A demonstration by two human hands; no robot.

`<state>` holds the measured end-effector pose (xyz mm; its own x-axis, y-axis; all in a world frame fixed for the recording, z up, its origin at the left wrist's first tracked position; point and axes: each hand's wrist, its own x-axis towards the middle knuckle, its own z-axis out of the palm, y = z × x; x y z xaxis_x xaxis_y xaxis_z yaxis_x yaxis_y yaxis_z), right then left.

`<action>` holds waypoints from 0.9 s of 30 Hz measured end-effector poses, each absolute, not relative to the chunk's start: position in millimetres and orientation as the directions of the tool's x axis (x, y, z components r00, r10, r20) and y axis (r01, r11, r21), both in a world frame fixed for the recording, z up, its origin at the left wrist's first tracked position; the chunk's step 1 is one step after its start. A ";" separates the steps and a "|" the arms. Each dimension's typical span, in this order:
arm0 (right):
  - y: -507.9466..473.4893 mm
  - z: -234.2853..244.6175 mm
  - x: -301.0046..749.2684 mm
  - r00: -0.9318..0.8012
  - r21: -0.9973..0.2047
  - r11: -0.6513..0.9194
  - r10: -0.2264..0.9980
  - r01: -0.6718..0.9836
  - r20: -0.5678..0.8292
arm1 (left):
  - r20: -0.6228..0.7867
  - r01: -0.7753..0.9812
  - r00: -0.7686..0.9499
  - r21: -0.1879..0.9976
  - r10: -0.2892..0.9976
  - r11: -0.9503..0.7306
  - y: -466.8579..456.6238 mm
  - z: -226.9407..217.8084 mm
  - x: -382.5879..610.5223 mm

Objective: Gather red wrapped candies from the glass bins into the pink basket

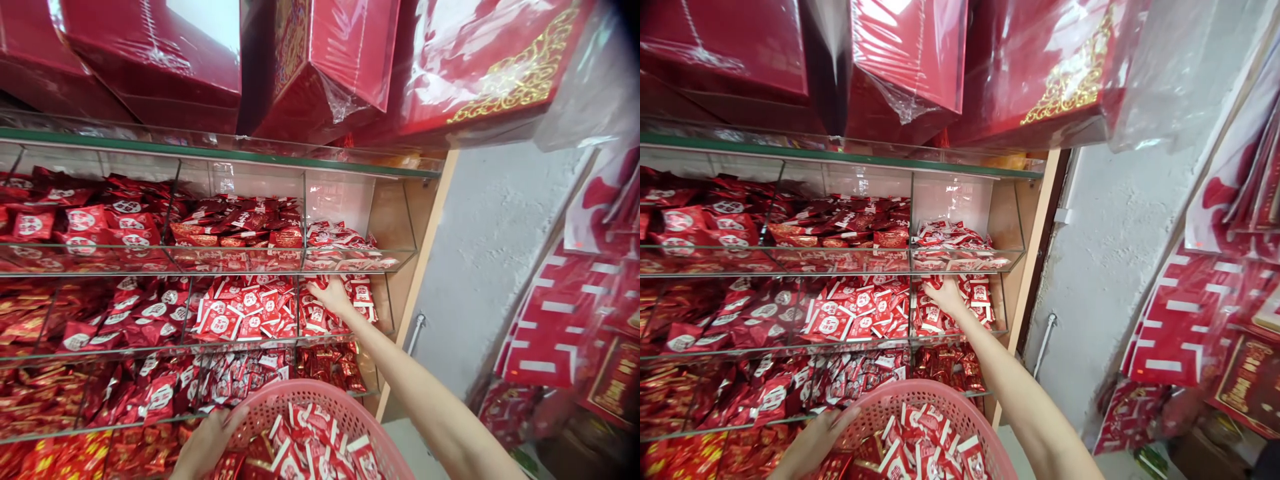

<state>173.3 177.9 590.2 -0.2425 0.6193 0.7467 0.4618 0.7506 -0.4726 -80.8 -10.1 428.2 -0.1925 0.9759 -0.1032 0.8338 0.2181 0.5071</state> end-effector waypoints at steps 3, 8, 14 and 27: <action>173.7 588.6 174.3 -0.420 -0.251 0.799 0.521 0.546 0.743 | -0.112 0.836 -0.189 0.502 0.976 0.219 -10.4 430.9 -79.5; 166.7 587.9 178.8 -0.590 0.048 0.813 0.379 0.580 0.714 | -0.115 0.830 -0.219 0.500 0.969 0.247 -11.8 430.9 -78.0; 160.7 580.4 186.7 -0.546 0.072 0.813 0.320 0.578 0.774 | -0.091 0.848 -0.202 0.482 0.975 0.220 -10.8 425.4 -80.2; 130.3 576.9 199.7 -0.408 0.024 0.883 0.192 0.468 0.893 | -0.095 0.855 -0.215 0.463 0.972 0.234 -10.2 426.7 -80.6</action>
<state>199.7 130.3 576.9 -0.4078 0.1922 0.8926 0.4680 0.8834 0.0235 -80.6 -10.2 426.7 -0.2148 0.9720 -0.0948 0.8547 0.2341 0.4633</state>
